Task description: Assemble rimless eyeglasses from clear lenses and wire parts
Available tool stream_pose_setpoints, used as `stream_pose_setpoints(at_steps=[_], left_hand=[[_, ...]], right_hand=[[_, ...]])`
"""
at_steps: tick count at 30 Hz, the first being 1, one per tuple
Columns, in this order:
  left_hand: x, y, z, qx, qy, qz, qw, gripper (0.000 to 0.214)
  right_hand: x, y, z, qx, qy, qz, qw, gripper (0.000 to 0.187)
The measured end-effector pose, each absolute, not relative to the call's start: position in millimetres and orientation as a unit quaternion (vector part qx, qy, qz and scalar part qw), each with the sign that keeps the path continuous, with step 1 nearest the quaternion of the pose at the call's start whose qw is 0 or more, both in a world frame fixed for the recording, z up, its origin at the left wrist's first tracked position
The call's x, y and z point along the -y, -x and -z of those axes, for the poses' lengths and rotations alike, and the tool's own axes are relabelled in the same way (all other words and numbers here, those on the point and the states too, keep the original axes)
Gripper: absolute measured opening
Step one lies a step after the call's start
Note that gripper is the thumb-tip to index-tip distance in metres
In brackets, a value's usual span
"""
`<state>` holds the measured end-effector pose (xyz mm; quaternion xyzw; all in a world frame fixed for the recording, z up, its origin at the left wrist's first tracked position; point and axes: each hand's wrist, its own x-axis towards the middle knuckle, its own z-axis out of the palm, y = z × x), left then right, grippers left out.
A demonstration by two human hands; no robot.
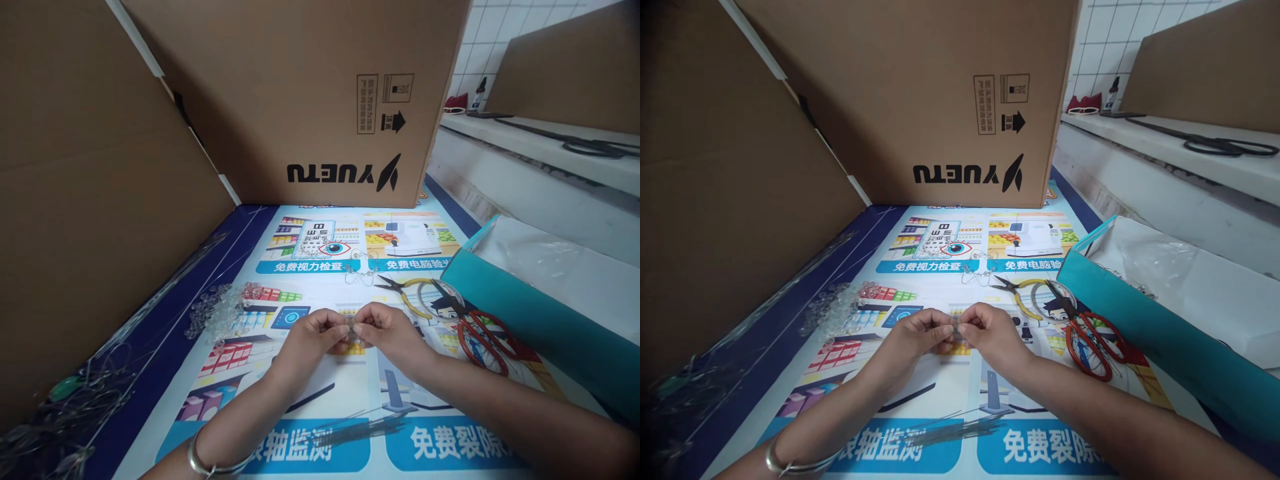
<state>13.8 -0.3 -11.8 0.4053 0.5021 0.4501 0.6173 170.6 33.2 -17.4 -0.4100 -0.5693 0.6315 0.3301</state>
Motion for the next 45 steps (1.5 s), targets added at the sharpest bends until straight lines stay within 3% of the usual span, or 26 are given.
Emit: stream_pose_setpoints(at_steps=[25,28,31,34,38,45], left_hand=[[-2.6,-10.2,19.0,-0.52,-0.443,-0.439,0.583,0.012],[-6.3,-2.8,24.0,-0.564,-0.475,-0.415,0.533,0.014],[-10.3,5.0,29.3,-0.591,-0.499,-0.403,0.49,0.015],[-12.9,9.7,31.6,-0.606,-0.507,-0.397,0.468,0.017],[-14.1,10.8,30.3,-0.618,-0.491,-0.4,0.465,0.023],[-12.1,10.9,28.1,-0.628,-0.495,-0.41,0.439,0.03]], right_hand=[[-32.5,-169.6,19.9,0.579,0.405,-0.622,0.337,0.012],[-33.9,-173.7,18.2,0.61,0.41,-0.605,0.305,0.016],[-31.0,-181.3,8.1,0.696,0.449,-0.502,0.25,0.019],[-19.2,-188.5,-10.4,0.815,0.433,-0.365,0.12,0.015],[4.0,-190.4,-26.7,0.93,0.287,-0.224,-0.05,0.036],[16.4,-187.5,-16.8,0.977,0.17,-0.096,-0.087,0.009]])
